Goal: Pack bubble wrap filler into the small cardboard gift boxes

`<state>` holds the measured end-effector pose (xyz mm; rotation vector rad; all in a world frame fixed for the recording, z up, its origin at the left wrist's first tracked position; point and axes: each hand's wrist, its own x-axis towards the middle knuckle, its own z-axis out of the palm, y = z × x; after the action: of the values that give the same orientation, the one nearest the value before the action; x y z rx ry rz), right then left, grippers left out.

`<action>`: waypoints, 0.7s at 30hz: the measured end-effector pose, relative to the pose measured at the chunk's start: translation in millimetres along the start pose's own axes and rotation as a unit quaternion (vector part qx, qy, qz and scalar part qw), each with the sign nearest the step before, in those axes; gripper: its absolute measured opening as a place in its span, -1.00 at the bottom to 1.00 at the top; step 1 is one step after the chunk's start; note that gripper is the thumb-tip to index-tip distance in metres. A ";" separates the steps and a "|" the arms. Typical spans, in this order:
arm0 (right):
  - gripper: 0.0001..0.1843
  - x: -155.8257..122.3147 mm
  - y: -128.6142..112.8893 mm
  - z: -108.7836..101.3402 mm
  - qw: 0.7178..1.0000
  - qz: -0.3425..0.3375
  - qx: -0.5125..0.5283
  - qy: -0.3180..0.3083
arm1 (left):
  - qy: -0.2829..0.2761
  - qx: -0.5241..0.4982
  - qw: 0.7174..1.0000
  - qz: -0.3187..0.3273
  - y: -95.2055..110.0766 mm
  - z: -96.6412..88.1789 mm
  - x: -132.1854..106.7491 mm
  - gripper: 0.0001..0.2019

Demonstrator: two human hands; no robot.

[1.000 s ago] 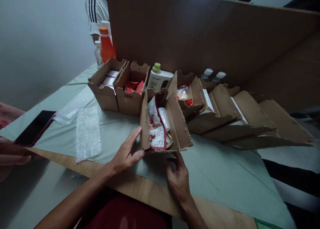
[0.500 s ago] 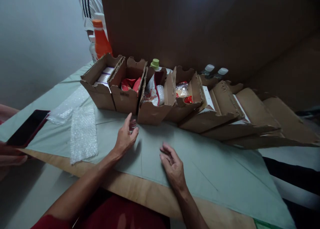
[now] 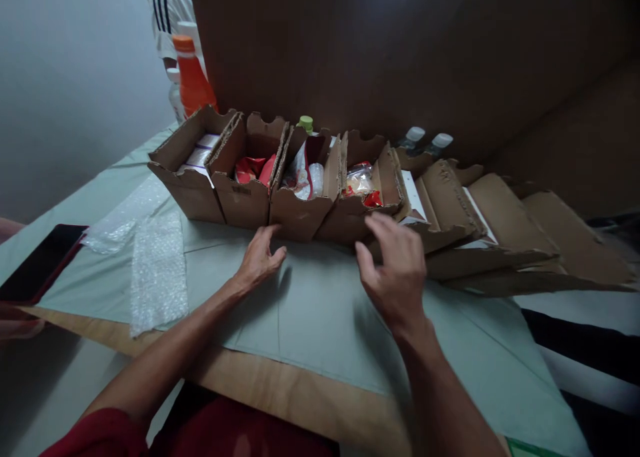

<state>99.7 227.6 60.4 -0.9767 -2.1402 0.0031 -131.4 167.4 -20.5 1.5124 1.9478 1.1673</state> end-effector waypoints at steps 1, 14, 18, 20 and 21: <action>-0.49 22.8 4.4 2.2 0.999 -0.014 -0.050 -0.010 | 0.001 0.004 1.000 0.000 0.1 -0.7 -0.6 -0.48; -0.63 65.5 9.8 -15.0 0.975 -0.110 -0.128 -0.146 | -0.023 -0.022 0.999 0.027 -7.8 -16.6 -16.9 -0.58; -0.43 88.3 -15.7 -21.0 0.977 -0.148 -0.088 -0.124 | -0.021 -0.040 0.998 0.033 -2.7 -20.8 -16.1 -0.58; -0.49 102.8 -28.1 -6.9 0.971 -0.172 -0.095 -0.137 | -0.010 -0.038 0.999 0.032 0.4 -20.6 -12.4 -0.58; -0.57 108.9 -32.2 3.0 0.964 -0.181 -0.110 -0.160 | -0.004 -0.034 0.999 0.030 1.8 -19.8 -10.0 -0.57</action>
<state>32.3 276.0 138.1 -0.7271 -2.6376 -0.2797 -141.8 151.1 -9.6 1.5465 1.8509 1.2378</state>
